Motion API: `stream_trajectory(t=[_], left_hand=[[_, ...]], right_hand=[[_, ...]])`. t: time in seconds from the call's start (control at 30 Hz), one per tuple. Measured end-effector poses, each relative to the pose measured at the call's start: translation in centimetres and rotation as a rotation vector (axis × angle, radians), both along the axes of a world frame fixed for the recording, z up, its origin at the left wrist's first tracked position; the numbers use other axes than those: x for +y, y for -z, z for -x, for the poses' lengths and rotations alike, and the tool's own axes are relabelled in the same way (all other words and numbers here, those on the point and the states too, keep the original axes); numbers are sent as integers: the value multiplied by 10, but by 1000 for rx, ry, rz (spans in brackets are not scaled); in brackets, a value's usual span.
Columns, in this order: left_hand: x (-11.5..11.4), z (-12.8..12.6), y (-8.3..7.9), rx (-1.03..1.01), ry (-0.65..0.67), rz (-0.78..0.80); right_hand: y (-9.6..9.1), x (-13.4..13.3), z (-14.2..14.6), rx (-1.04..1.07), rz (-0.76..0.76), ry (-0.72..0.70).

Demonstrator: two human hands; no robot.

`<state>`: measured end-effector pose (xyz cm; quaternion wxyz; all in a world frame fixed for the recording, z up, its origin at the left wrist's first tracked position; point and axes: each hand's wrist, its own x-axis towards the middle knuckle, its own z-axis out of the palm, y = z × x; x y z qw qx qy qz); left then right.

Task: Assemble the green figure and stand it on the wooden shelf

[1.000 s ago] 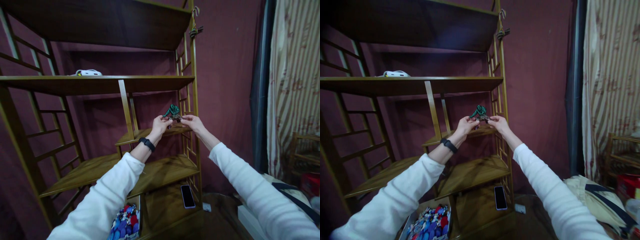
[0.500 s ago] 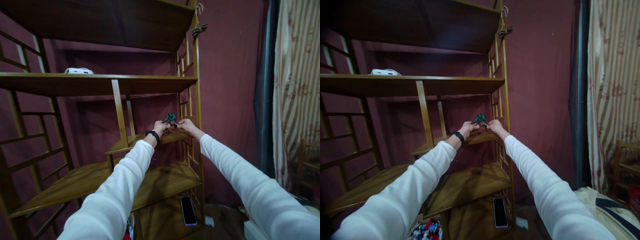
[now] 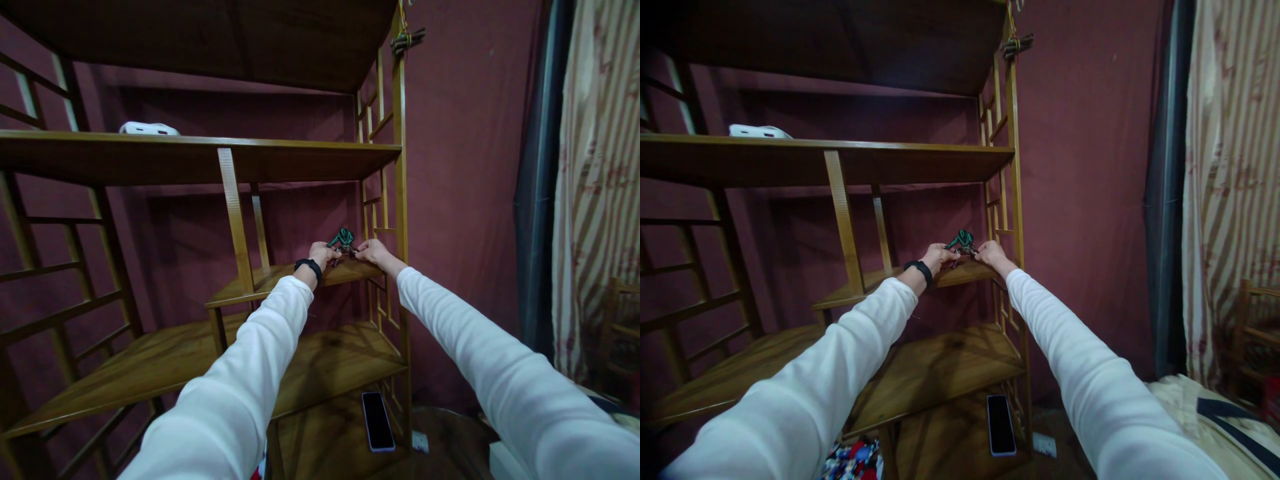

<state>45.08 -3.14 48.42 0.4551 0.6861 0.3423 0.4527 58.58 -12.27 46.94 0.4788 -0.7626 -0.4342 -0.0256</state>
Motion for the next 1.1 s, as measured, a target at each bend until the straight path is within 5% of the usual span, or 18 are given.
stream_trajectory(t=[0.63, 0.9, 1.1], left_hand=[[-3, 6, -1, 21, -41, -75], [7, -1, 2, 196, -180, -139], [8, -2, 4, 0, -24, -51]], right_hand=[[5, -2, 1, -101, 27, 31], [6, -6, 2, -137, 44, 36], [5, -10, 7, -144, 68, 58]])
